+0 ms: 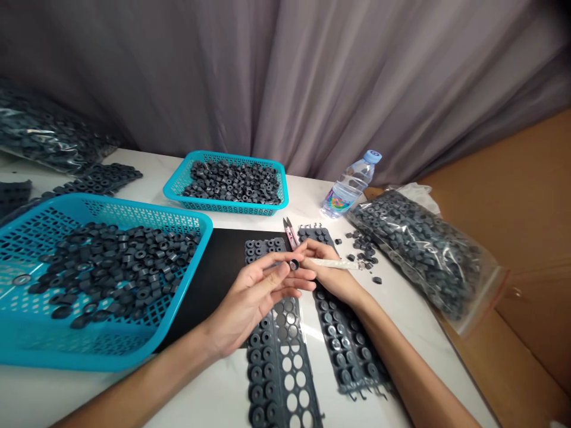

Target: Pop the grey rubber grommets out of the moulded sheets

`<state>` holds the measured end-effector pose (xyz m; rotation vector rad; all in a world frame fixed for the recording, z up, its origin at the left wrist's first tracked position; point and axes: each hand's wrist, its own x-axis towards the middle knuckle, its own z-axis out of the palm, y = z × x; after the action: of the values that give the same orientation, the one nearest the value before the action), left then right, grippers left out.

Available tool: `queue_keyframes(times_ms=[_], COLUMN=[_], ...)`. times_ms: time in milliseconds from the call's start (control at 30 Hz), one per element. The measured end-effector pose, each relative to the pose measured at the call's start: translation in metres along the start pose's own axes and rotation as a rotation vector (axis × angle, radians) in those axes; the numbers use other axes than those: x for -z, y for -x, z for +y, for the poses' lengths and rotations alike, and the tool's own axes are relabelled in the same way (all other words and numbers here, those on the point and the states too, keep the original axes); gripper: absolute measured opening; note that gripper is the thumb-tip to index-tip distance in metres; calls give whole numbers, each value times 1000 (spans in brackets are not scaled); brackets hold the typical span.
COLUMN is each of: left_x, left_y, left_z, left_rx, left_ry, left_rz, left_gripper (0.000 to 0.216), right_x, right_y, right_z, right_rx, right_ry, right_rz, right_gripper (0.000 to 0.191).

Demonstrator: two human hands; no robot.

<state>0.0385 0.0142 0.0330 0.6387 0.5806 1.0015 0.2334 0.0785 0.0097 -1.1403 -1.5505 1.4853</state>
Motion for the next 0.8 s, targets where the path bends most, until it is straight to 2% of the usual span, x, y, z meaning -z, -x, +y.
queue_keyframes(times_ms=[133,233,300,400,467,533,600,800], left_x=[-26,-32,-22,7,28,42,46,35], left_y=[15,25,31,42,49,56,61,59], left_z=[14,38,55,75,81,80,75,68], left_rx=[-45,-151,-221,-315,-411,-486,-537,-582], left_ry=[-116,-319,-480,-820,-1110,-1283,-1341,-1275], left_rz=[56,70,127,223,308,352,321,276], left_gripper=[23,18,17,19,20,19,20,17], right_x=[0,-1,-1,-1,-1,-1,-2,-3], right_y=[0,0,-2,-4,-5,-6,-6,-5], right_z=[0,-1,2,8,13,15,15,13], right_rx=[-14,-34,-48,-71,-75,-75,-72,-65], right_ry=[-49,-53,-58,-78,-82,-78,-62,-45], right_rz=[6,-14,-31,-34,-25,-21,-20,-15], right_gripper=[17,17,18,21,23,23,23,19])
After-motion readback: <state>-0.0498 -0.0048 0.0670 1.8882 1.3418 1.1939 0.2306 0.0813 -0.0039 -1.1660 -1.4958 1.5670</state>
